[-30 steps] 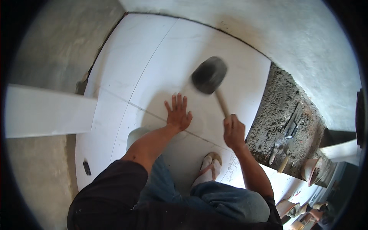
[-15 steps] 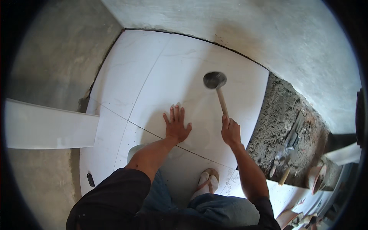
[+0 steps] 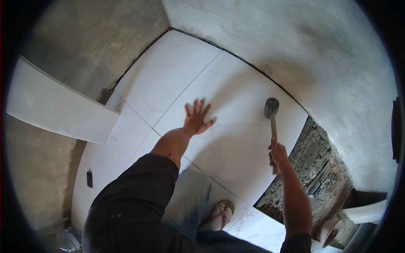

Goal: The person places a large white tile onto a prepared mortar bed, aligns it with adjacent tiles, and taps it into place using a rubber mallet. They then use a trowel to spread and level mortar on the floor before placing another tile.

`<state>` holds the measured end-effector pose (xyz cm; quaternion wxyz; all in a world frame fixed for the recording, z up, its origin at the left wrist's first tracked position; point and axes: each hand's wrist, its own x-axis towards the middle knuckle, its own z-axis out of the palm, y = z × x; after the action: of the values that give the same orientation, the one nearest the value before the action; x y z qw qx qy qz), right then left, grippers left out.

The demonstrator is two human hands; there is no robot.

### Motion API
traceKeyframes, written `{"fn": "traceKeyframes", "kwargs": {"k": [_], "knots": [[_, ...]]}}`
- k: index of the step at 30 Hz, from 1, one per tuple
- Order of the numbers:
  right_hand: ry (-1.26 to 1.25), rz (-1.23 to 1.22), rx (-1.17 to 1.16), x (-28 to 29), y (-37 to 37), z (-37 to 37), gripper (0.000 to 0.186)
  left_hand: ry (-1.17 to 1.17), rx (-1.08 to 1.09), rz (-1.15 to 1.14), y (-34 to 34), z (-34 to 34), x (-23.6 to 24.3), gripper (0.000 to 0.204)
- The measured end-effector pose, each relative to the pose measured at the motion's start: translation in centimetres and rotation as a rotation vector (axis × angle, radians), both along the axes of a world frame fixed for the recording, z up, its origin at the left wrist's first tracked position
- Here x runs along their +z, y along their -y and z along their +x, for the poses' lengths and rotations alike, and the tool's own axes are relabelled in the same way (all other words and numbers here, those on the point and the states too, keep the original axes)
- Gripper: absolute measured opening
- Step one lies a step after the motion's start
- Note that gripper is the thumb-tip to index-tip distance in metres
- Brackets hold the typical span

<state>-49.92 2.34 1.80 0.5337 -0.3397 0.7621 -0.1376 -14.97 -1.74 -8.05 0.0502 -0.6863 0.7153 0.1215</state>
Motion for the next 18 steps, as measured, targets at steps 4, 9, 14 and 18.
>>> {"fn": "traceKeyframes", "kwargs": {"k": [4, 9, 14, 18], "knots": [[0.0, -0.052, -0.011, -2.6, -0.7, 2.8, 0.047, -0.022, 0.129, 0.036, 7.4, 3.9, -0.1, 0.08], [-0.125, -0.312, -0.074, -8.8, -2.2, 6.9, 0.041, -0.025, 0.068, -0.068, 15.1, 5.7, -1.6, 0.081], [-0.142, -0.359, -0.232, -10.7, -2.7, 7.7, 0.044, -0.045, 0.013, -0.153, 24.1, 3.9, -3.8, 0.082], [-0.208, -0.427, -0.152, -10.9, -2.4, 7.3, 0.041, -0.102, 0.118, -0.227, 31.4, -0.2, -5.3, 0.085]]}}
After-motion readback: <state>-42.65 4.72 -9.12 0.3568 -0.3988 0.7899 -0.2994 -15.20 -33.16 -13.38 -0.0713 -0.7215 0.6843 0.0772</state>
